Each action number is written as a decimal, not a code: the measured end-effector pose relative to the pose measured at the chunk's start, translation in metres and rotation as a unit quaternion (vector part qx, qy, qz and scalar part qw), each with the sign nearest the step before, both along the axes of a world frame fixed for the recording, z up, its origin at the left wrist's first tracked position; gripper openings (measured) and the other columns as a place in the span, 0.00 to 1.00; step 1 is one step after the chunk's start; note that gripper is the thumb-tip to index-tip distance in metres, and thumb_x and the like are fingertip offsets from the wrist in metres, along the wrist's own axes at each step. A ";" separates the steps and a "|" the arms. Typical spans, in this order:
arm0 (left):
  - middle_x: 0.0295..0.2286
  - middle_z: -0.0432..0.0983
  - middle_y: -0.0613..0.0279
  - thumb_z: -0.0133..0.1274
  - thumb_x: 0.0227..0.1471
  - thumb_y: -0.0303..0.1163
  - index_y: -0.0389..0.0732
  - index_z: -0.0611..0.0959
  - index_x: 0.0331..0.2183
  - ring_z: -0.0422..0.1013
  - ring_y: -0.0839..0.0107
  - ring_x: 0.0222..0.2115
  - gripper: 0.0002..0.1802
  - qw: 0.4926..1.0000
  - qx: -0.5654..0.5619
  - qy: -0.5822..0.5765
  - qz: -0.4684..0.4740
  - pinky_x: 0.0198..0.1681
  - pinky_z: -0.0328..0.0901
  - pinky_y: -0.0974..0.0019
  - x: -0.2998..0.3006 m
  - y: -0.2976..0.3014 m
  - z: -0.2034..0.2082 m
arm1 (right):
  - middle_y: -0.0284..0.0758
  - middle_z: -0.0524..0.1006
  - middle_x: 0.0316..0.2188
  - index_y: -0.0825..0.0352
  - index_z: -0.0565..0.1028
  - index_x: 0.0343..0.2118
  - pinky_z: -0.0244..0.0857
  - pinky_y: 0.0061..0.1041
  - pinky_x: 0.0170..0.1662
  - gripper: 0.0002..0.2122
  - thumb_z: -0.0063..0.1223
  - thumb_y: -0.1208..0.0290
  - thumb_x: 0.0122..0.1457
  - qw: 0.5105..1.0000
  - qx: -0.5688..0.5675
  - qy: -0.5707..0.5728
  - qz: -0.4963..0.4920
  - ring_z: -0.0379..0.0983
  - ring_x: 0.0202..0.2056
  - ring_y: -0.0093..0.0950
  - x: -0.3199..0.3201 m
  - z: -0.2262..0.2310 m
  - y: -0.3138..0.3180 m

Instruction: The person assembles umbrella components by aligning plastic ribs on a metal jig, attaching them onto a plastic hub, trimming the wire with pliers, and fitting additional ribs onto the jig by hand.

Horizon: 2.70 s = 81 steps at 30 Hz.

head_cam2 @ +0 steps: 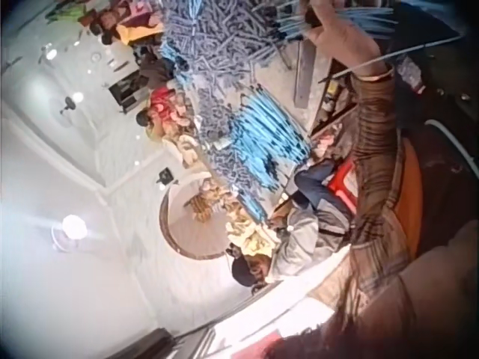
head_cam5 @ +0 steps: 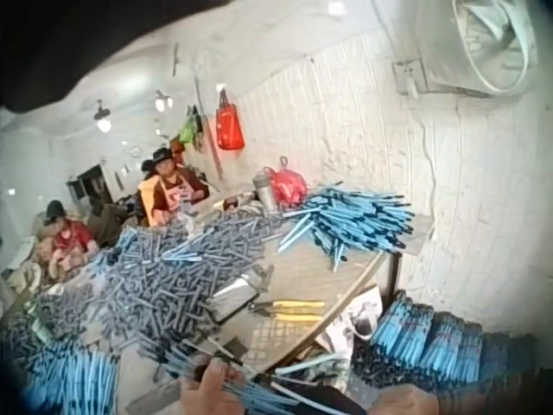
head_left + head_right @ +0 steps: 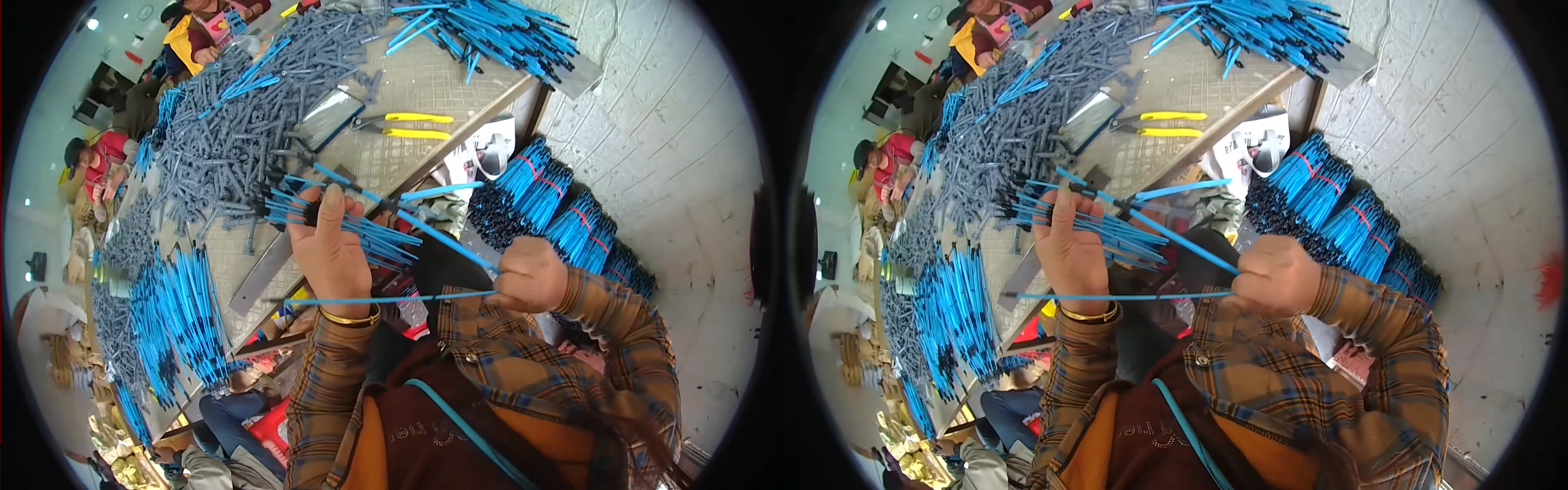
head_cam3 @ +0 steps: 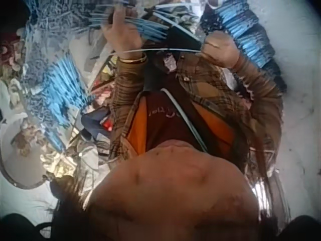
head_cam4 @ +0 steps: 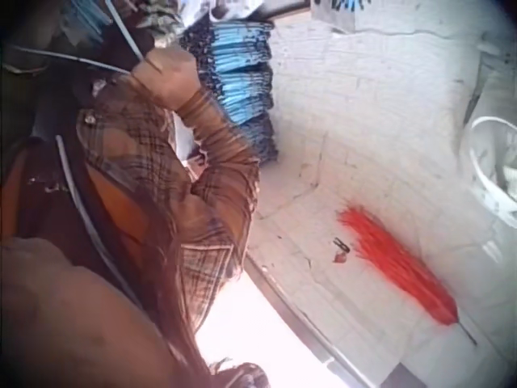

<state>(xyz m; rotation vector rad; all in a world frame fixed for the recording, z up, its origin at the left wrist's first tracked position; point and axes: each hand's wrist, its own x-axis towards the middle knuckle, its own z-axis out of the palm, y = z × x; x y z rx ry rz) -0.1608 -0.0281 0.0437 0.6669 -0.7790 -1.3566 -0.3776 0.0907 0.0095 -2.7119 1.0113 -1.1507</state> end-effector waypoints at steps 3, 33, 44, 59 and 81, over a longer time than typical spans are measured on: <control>0.26 0.68 0.67 0.55 0.47 0.26 0.40 0.70 0.34 0.66 0.75 0.25 0.12 0.999 -0.002 0.003 0.032 0.29 0.63 0.71 -0.004 -0.002 -0.001 | 0.31 0.60 0.14 0.63 0.65 0.15 0.51 0.29 0.17 0.11 0.58 0.67 0.41 1.000 -0.006 0.001 0.000 0.59 0.15 0.30 0.008 -0.006 0.001; 0.23 0.73 0.58 0.47 0.51 0.26 0.39 0.72 0.35 0.69 0.70 0.21 0.07 0.934 -0.043 0.178 -0.307 0.27 0.64 0.68 0.054 0.002 -0.009 | 0.36 0.73 0.31 0.68 0.69 0.41 0.65 0.25 0.38 0.12 0.42 0.66 0.59 0.940 0.272 -0.171 -0.118 0.70 0.32 0.26 -0.019 -0.020 -0.086; 0.36 0.74 0.47 0.47 0.51 0.24 0.32 0.73 0.37 0.73 0.61 0.36 0.10 0.930 0.136 -0.113 -0.322 0.41 0.66 0.63 0.086 0.017 0.024 | 0.51 0.73 0.35 0.70 0.73 0.34 0.65 0.41 0.42 0.14 0.39 0.65 0.55 0.837 0.185 0.105 -0.504 0.71 0.38 0.46 -0.162 -0.026 -0.347; 0.40 0.72 0.49 0.42 0.52 0.20 0.34 0.69 0.46 0.71 0.62 0.40 0.18 0.954 0.165 -0.107 -0.228 0.45 0.65 0.62 0.103 0.018 0.018 | 0.40 0.72 0.23 0.70 0.70 0.34 0.63 0.30 0.29 0.13 0.39 0.64 0.55 0.855 0.304 0.010 -0.419 0.69 0.25 0.33 -0.153 0.017 -0.300; 0.39 0.72 0.47 0.40 0.49 0.18 0.34 0.69 0.46 0.70 0.55 0.41 0.19 0.990 0.082 0.012 -0.114 0.46 0.66 0.55 0.109 0.037 0.000 | 0.33 0.65 0.24 0.68 0.65 0.24 0.56 0.22 0.29 0.04 0.45 0.76 0.53 0.956 0.258 -0.117 0.073 0.61 0.24 0.25 0.076 0.017 -0.069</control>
